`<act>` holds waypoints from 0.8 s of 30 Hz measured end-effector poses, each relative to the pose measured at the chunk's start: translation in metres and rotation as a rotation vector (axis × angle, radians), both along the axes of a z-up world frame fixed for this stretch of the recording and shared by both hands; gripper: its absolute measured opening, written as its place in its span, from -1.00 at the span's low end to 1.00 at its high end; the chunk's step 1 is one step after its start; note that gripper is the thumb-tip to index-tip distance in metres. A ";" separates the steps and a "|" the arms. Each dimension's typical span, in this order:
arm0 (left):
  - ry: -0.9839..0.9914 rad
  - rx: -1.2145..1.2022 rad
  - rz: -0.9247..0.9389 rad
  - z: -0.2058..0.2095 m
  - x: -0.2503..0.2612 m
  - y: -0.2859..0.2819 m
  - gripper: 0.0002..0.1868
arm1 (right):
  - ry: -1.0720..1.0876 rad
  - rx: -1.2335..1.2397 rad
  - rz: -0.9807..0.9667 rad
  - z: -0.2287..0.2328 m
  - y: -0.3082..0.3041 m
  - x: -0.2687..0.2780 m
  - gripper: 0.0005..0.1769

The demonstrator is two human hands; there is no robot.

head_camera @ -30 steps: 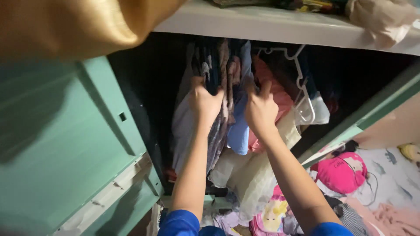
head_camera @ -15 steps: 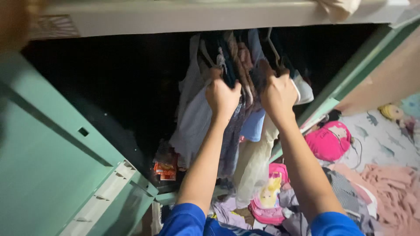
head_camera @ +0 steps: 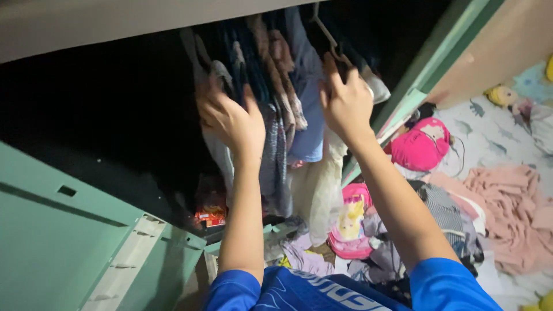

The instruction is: The person puts various clothing items onto plastic hangers by hand and hangs them inside a wardrobe.

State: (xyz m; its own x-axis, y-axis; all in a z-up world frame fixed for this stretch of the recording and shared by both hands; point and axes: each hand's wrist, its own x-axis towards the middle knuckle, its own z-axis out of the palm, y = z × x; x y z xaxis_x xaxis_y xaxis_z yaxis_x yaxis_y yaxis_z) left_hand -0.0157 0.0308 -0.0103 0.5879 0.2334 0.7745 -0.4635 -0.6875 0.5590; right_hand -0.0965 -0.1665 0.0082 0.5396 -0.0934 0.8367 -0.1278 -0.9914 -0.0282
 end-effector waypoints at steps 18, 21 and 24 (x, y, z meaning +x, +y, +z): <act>-0.692 -0.006 -1.287 -0.115 -0.159 -0.182 -0.47 | -0.097 -0.227 -0.101 -0.165 -0.127 -0.233 -0.45; -0.715 -0.038 -1.430 -0.132 -0.185 -0.222 -0.47 | -0.030 -0.254 -0.366 -0.200 -0.146 -0.307 -0.54; -0.619 0.067 -1.575 -0.156 -0.205 -0.250 -0.41 | 0.012 -0.104 -0.523 -0.231 -0.155 -0.374 -0.59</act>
